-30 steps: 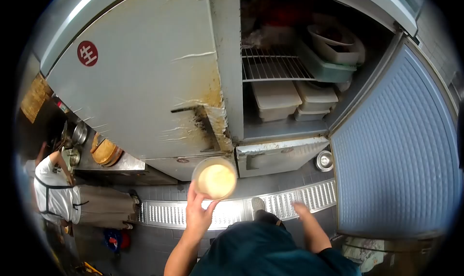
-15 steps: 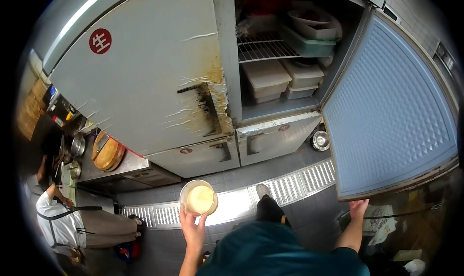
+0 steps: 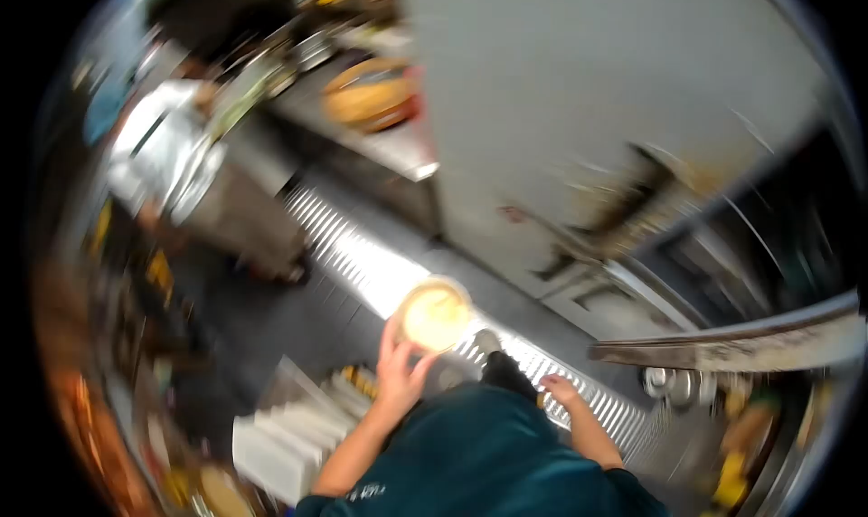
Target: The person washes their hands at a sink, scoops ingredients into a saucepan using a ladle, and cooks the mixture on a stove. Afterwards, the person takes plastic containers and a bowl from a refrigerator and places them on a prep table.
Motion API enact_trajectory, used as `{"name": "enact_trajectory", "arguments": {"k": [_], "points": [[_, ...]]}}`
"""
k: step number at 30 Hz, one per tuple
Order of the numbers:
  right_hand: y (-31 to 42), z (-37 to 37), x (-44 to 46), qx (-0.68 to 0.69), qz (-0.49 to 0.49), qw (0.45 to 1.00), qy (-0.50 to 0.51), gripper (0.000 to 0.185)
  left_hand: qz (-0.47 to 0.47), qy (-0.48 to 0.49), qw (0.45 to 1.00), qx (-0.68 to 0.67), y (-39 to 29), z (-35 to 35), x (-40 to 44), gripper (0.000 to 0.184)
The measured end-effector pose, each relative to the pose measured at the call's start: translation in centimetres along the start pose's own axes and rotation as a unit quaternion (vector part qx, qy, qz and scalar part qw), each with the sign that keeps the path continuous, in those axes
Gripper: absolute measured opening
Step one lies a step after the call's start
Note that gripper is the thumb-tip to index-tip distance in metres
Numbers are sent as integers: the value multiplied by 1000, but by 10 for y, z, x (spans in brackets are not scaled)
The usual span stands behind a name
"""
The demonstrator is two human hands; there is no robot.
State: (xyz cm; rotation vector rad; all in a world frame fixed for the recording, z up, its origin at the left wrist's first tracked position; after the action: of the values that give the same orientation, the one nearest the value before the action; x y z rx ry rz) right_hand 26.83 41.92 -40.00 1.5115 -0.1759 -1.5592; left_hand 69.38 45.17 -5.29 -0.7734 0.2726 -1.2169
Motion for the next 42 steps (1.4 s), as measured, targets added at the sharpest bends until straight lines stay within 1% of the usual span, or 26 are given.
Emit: {"name": "enact_trajectory", "arguments": {"k": [1,3,4,5,6,9,11,12,13,15,17,18,20,21,23,26,29,31,32,33,35,36,37,39,40,42], "points": [[23,0,18,-16,26,999,32,37,28,-27,999,22,13,3,-6,22],[35,5,61,-6,-17,998,63,34,74,-100,991,50,20,26,-20,21],[56,9,72,-5,-11,996,85,34,118,-144,980,69,27,41,-33,21],[64,17,96,-144,10,983,116,37,150,-186,968,83,31,54,-43,21],[39,33,143,-246,1,961,125,44,177,-227,953,96,35,66,-54,21],[125,40,157,-340,72,922,171,48,307,-358,869,151,32,110,-111,21],[158,42,190,-396,106,891,194,50,407,-457,772,174,33,126,-159,20],[173,37,205,-391,116,889,206,48,428,-481,734,215,26,138,-175,19],[193,22,219,-434,146,857,236,46,451,-504,692,253,20,150,-191,19],[235,-21,243,-511,202,785,285,43,466,-566,643,219,21,171,-219,19],[298,-94,227,-533,255,743,314,44,510,-542,596,300,25,192,-236,21],[327,-136,219,-538,309,708,338,43,529,-521,582,331,35,199,-248,21],[366,-222,215,-481,398,685,376,36,560,-476,555,389,58,206,-270,22],[384,-267,203,-474,451,653,382,37,564,-489,558,363,58,208,-273,23],[429,-353,134,-428,448,643,449,42,567,-518,563,306,59,216,-273,24],[463,-458,23,-386,365,649,544,56,608,-478,566,285,60,212,-278,33],[468,-535,-81,-349,315,629,619,62,542,-589,510,315,38,196,-286,55],[457,-579,-126,-355,265,637,630,63,456,-748,466,127,54,156,-313,71],[436,-607,-137,-356,187,627,667,69,446,-793,415,24,68,135,-323,76],[414,-634,-144,-353,108,614,697,75,427,-826,360,-79,86,114,-329,82],[385,-678,-176,-348,28,608,713,78,411,-825,272,-277,139,73,-344,92],[372,-699,-192,-357,28,582,730,78,388,-802,290,-351,155,72,-336,101],[361,-717,-209,-366,28,557,745,78,357,-802,297,-375,163,83,-327,95],[342,-732,-246,-408,-69,501,760,77,198,-798,384,-419,195,83,-334,84],[331,-741,-255,-413,-66,463,781,79,195,-800,381,-420,192,94,-325,75],[317,-753,-268,-434,-99,392,805,82,281,-792,372,-394,213,55,-342,74]]}}
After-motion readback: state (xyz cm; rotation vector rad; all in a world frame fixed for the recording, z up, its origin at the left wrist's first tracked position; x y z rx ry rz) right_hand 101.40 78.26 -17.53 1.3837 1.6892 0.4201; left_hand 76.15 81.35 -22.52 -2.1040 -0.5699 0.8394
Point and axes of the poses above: each hand's wrist, its own x-axis towards the middle knuckle, its own z-axis out of the back of the hand, y = z × x, the point moved 7 cm from there along x, towards the middle knuckle, and after that the axes turned 13 degrees about x, right-handed, at the moved point
